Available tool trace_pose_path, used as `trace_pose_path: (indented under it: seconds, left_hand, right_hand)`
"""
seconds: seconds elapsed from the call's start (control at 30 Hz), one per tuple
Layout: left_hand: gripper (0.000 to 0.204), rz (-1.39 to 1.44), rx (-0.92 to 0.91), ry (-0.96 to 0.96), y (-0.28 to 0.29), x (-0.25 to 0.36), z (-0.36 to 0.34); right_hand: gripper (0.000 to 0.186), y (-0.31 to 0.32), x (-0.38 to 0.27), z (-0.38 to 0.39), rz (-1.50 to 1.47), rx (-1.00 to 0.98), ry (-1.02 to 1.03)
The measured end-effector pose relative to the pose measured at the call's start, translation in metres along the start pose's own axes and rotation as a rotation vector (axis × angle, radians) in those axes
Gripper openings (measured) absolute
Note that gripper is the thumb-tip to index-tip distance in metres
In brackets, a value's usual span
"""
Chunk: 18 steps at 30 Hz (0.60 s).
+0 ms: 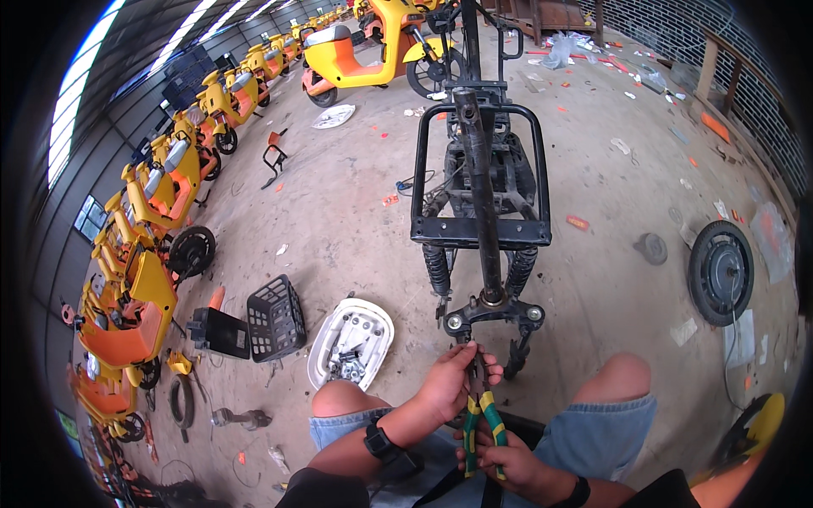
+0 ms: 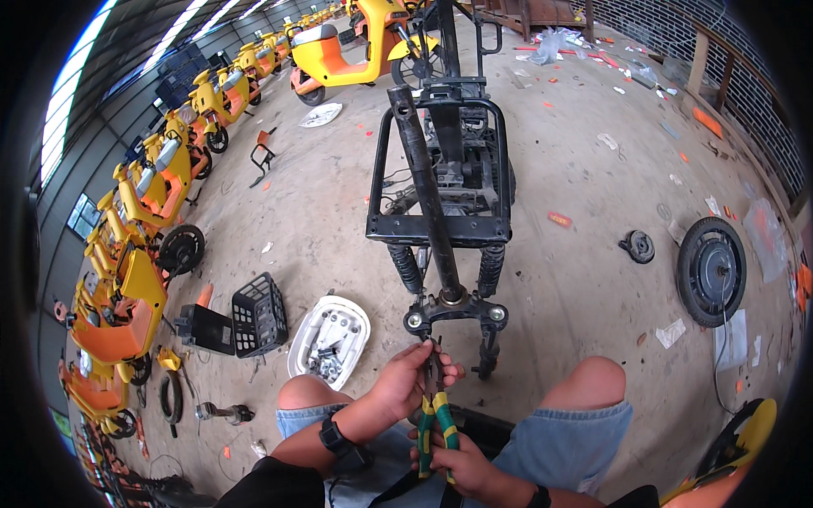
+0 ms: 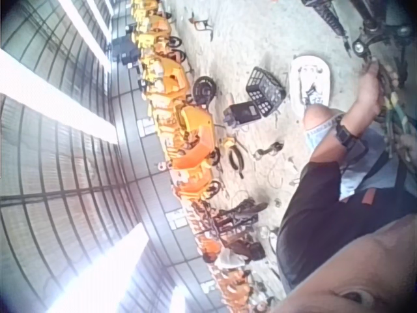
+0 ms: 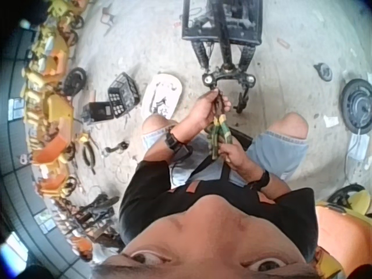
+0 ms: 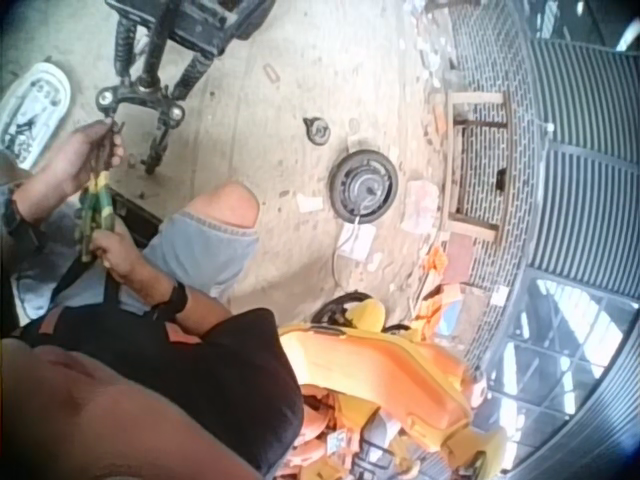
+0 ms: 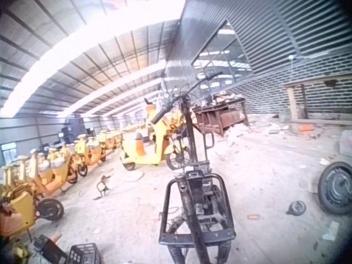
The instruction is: The person uses pliers to work on a bolt or fastener located on the front fork of a scooter frame. The person is sitting on the floor in a workshop environment while performing the task.
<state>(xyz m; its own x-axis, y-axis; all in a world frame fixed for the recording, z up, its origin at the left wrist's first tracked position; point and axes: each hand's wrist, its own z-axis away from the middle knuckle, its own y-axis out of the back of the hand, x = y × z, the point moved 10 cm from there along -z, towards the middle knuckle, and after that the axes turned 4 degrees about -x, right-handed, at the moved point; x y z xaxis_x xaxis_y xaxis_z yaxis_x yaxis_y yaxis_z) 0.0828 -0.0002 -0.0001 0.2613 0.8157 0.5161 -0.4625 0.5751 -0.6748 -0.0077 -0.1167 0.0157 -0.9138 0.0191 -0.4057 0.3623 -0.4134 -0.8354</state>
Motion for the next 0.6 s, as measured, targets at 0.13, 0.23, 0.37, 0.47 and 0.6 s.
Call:
trace_pose_path:
  seconds: [0.13,0.23,0.37,0.47,0.6]
  left_hand:
    - [0.023,-0.021,-0.002,0.011,0.002,-0.0001,0.0003]
    - [0.024,-0.025,0.0,-0.001,0.0017,0.0011,0.0015]
    - [0.024,-0.02,-0.008,-0.011,0.0008,0.0021,0.0025]
    - [0.024,-0.013,-0.018,-0.01,0.0015,0.0016,0.0013]
    - [0.023,-0.008,-0.012,0.0,0.0036,0.0,0.0011]
  right_hand:
    - [0.068,-0.0006,0.0013,-0.0004,-0.017,-0.008,-0.01]
    - [0.076,-0.0042,0.0005,-0.0015,0.022,-0.036,-0.02]
    - [0.078,-0.009,-0.0024,-0.0022,0.016,-0.057,0.0]
    - [0.078,-0.0091,-0.0027,-0.0025,0.011,-0.063,0.019]
    - [0.074,-0.0001,0.0049,0.0018,-0.006,0.049,-0.071]
